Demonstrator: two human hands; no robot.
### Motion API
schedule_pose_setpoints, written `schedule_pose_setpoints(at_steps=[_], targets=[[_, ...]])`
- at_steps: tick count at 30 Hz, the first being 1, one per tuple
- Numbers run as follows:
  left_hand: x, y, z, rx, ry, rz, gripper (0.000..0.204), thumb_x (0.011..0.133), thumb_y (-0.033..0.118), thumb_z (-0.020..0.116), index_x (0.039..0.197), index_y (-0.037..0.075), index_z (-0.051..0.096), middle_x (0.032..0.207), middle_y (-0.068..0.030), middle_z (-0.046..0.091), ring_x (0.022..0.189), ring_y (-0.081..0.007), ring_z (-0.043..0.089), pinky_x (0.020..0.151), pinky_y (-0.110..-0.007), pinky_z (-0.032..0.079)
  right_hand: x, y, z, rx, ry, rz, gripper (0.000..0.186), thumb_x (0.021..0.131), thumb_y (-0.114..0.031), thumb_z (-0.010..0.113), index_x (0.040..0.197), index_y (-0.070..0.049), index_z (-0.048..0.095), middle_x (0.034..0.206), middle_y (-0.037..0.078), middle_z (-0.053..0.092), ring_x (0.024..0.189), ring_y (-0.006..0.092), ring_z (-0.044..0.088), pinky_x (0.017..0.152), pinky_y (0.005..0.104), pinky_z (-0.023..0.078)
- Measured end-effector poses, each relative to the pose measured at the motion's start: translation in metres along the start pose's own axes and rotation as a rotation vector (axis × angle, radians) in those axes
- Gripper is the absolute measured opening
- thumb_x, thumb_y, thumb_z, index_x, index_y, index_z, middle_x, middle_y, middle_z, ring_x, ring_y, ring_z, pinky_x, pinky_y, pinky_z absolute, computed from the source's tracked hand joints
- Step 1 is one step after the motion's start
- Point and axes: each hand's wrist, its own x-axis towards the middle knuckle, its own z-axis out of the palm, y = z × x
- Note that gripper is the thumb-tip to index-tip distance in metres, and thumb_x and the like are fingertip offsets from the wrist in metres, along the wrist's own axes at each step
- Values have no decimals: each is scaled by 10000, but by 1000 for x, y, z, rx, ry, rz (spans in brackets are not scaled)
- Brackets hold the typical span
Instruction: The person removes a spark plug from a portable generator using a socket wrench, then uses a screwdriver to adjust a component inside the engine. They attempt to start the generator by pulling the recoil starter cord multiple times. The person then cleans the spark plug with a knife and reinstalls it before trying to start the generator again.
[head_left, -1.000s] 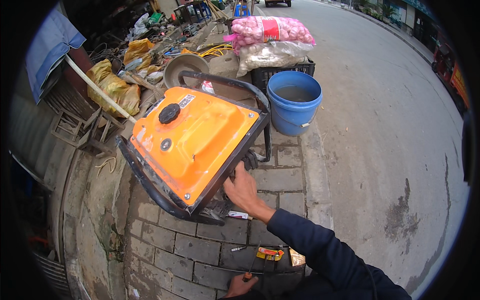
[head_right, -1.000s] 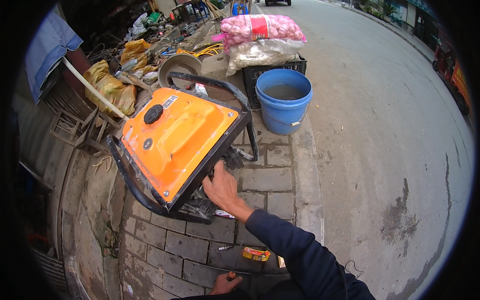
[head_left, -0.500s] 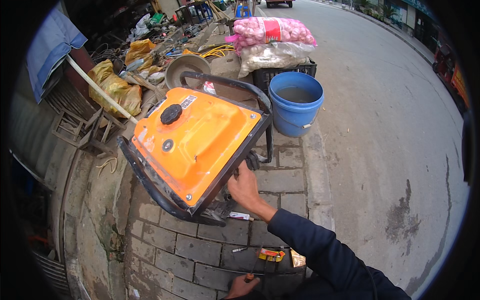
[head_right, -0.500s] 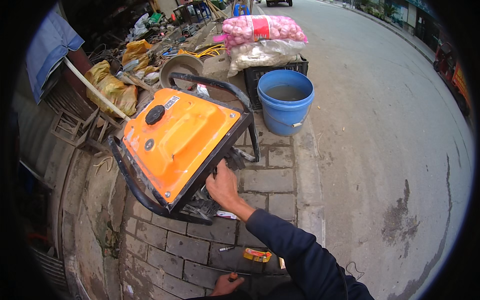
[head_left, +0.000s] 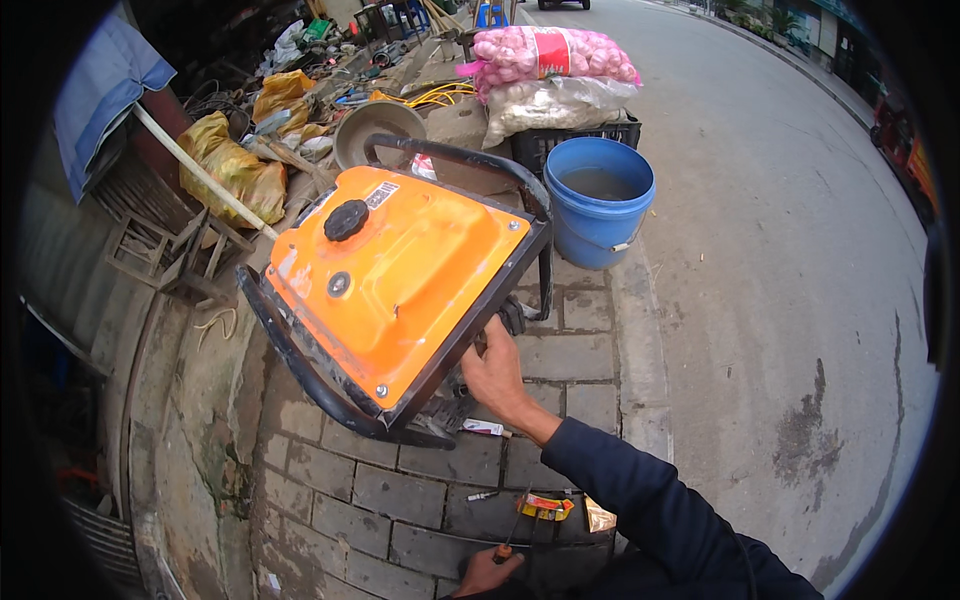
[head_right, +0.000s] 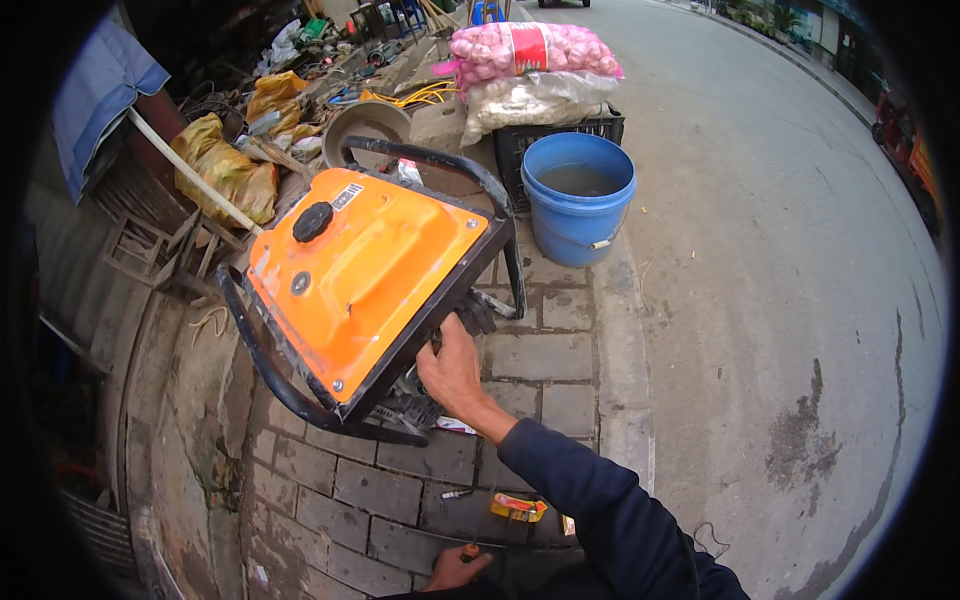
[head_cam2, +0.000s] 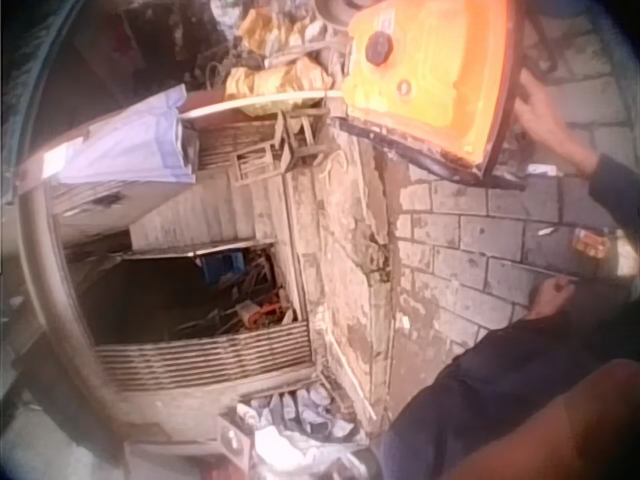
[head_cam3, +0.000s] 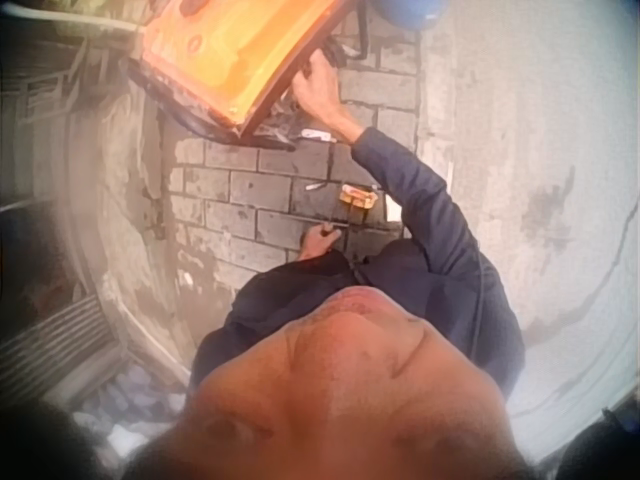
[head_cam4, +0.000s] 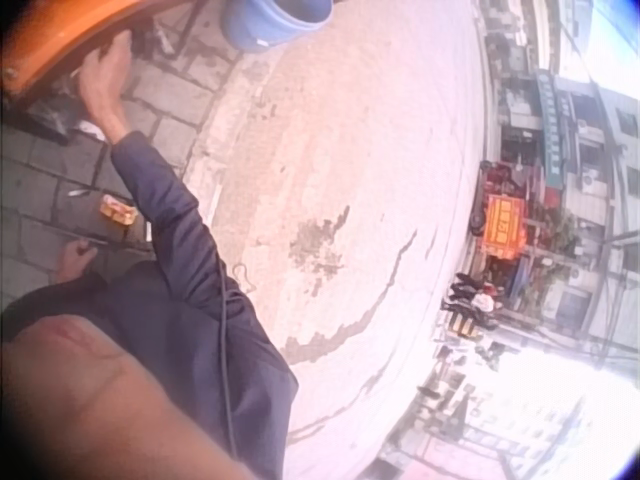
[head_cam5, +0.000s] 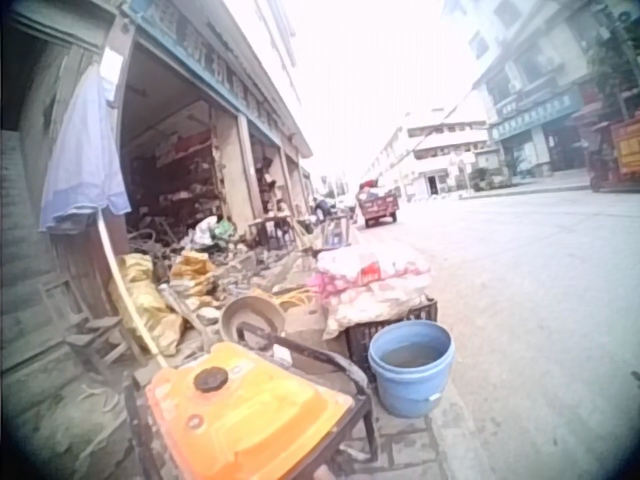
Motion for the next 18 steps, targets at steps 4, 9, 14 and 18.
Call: schedule_pose_setpoints(at_steps=[4, 9, 14, 18], targets=[[2, -2, 1, -11, -17, -18, 303, 917, 314, 789, 945, 16, 740, 745, -26, 690, 687, -89, 637, 643, -291, 501, -4, -1, -7, -354, -57, 201, 258, 928, -78, 636, 1159, 9, 559, 969, 246, 690, 848, 381, 702, 695, 438, 541], [3, 0, 2, 3, -27, -24, 309, 919, 322, 786, 952, 18, 738, 768, -25, 696, 702, -87, 636, 653, -292, 500, -3, 2, -2, -49, 14, -43, 279, 916, -94, 656, 1148, 16, 548, 850, 220, 678, 740, 373, 691, 671, 446, 536], [3, 2, 2, 18, -49, -46, 320, 920, 335, 781, 946, 20, 736, 756, -21, 688, 704, -92, 637, 657, -298, 500, -3, -3, -9, -336, -81, 170, 284, 916, -98, 655, 1162, 9, 562, 936, 243, 687, 784, 373, 702, 685, 438, 539], [4, 1, 2, 42, -47, -40, 382, 930, 391, 764, 991, 15, 736, 749, -57, 695, 692, -125, 660, 664, -331, 510, -6, -11, -9, -260, -86, 225, 297, 926, -144, 655, 1159, 13, 558, 959, 279, 692, 818, 421, 705, 702, 467, 539]])
